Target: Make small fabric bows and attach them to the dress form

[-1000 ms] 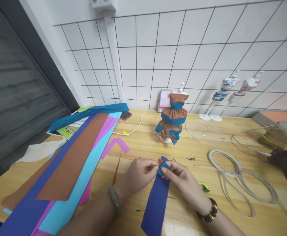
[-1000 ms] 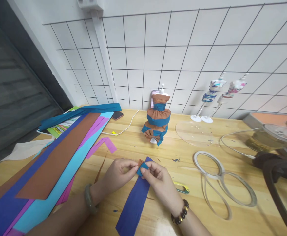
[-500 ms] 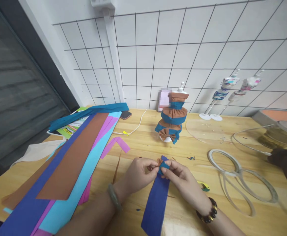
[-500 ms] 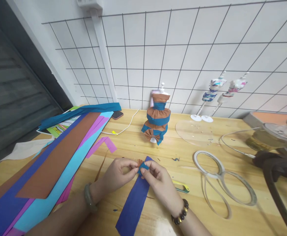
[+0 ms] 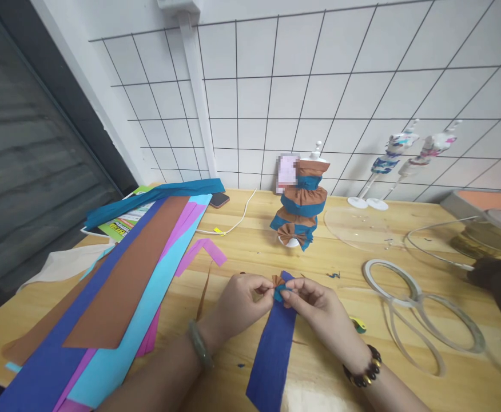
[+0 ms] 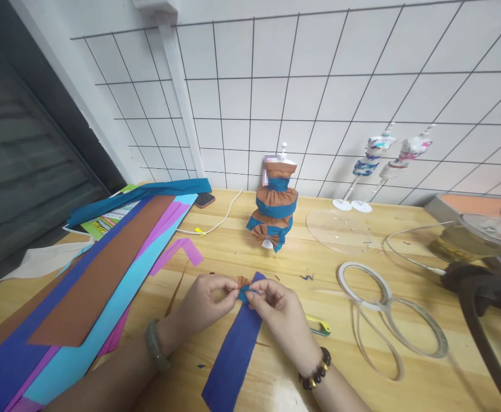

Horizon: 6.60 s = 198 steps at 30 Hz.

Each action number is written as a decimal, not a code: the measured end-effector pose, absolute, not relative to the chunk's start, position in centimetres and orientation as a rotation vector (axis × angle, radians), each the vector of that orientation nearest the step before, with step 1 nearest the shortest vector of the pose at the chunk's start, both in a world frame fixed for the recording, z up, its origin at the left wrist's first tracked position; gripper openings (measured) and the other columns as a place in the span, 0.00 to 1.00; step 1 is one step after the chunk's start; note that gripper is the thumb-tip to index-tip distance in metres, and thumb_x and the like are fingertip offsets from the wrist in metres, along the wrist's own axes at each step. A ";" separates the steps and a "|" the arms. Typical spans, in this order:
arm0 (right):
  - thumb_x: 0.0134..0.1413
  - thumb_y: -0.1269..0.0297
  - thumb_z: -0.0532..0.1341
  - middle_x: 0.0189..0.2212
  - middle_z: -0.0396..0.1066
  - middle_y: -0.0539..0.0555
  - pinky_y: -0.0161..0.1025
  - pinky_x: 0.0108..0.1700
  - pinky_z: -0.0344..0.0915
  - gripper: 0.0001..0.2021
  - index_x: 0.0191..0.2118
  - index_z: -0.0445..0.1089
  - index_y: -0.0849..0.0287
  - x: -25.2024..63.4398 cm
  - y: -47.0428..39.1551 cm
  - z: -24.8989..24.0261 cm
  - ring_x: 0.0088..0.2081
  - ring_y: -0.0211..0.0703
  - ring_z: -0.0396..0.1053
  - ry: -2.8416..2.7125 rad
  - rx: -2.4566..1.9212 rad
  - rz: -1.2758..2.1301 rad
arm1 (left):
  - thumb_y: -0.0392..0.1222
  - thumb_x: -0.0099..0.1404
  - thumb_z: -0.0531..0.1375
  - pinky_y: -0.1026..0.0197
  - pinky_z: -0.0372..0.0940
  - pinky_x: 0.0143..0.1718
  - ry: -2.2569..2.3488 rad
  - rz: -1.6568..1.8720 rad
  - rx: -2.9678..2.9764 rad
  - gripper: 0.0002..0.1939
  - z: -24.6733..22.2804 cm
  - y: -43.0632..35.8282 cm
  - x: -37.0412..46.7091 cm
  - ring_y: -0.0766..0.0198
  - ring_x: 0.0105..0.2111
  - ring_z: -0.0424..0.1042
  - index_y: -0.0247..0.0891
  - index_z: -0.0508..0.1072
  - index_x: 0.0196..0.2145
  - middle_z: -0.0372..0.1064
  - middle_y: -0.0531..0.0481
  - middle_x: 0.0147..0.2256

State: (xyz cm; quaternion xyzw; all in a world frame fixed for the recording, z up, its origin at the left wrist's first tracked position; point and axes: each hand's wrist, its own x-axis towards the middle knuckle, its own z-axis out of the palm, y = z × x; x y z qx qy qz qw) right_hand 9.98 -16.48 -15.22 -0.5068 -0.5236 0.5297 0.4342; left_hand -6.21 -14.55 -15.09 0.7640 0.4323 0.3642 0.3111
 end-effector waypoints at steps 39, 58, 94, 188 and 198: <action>0.44 0.53 0.62 0.20 0.66 0.49 0.35 0.29 0.60 0.13 0.25 0.70 0.60 9.6 -16.7 -15.3 0.25 0.38 0.62 -1.384 -1.244 1.304 | 0.35 0.57 0.52 0.68 0.60 0.30 1.111 0.933 1.942 0.09 -15.0 -14.7 -6.2 0.68 0.26 0.68 0.35 0.71 0.23 0.71 0.51 0.24; 0.43 0.54 0.62 0.20 0.68 0.50 0.36 0.30 0.61 0.13 0.22 0.70 0.59 9.6 -16.6 -15.4 0.25 0.39 0.64 -1.349 -1.266 1.287 | 0.35 0.56 0.55 0.68 0.61 0.32 1.100 0.943 1.909 0.07 -14.7 -14.7 -6.1 0.68 0.27 0.69 0.35 0.73 0.25 0.72 0.51 0.26; 0.46 0.53 0.60 0.17 0.66 0.49 0.33 0.25 0.58 0.16 0.23 0.70 0.62 9.8 -16.5 -15.5 0.20 0.34 0.60 -1.268 -1.311 1.418 | 0.30 0.55 0.54 0.71 0.60 0.30 1.054 0.986 2.017 0.09 -14.7 -14.7 -6.0 0.72 0.25 0.68 0.36 0.72 0.23 0.71 0.54 0.24; 0.52 0.73 0.55 0.37 0.68 0.56 0.42 0.43 0.64 0.11 0.41 0.66 0.57 10.0 -17.3 -15.6 0.40 0.44 0.66 -2.063 -1.167 0.568 | 0.36 0.53 0.53 0.69 0.54 0.23 1.016 0.653 1.679 0.07 -15.8 -14.4 -6.9 0.71 0.23 0.61 0.32 0.70 0.29 0.64 0.53 0.22; 0.53 0.73 0.54 0.35 0.68 0.55 0.42 0.41 0.64 0.09 0.39 0.66 0.57 10.2 -17.2 -15.7 0.38 0.44 0.66 -2.109 -1.192 0.505 | 0.40 0.54 0.55 0.68 0.58 0.25 1.044 0.662 1.599 0.07 -16.2 -14.4 -6.7 0.68 0.24 0.66 0.33 0.69 0.30 0.69 0.50 0.24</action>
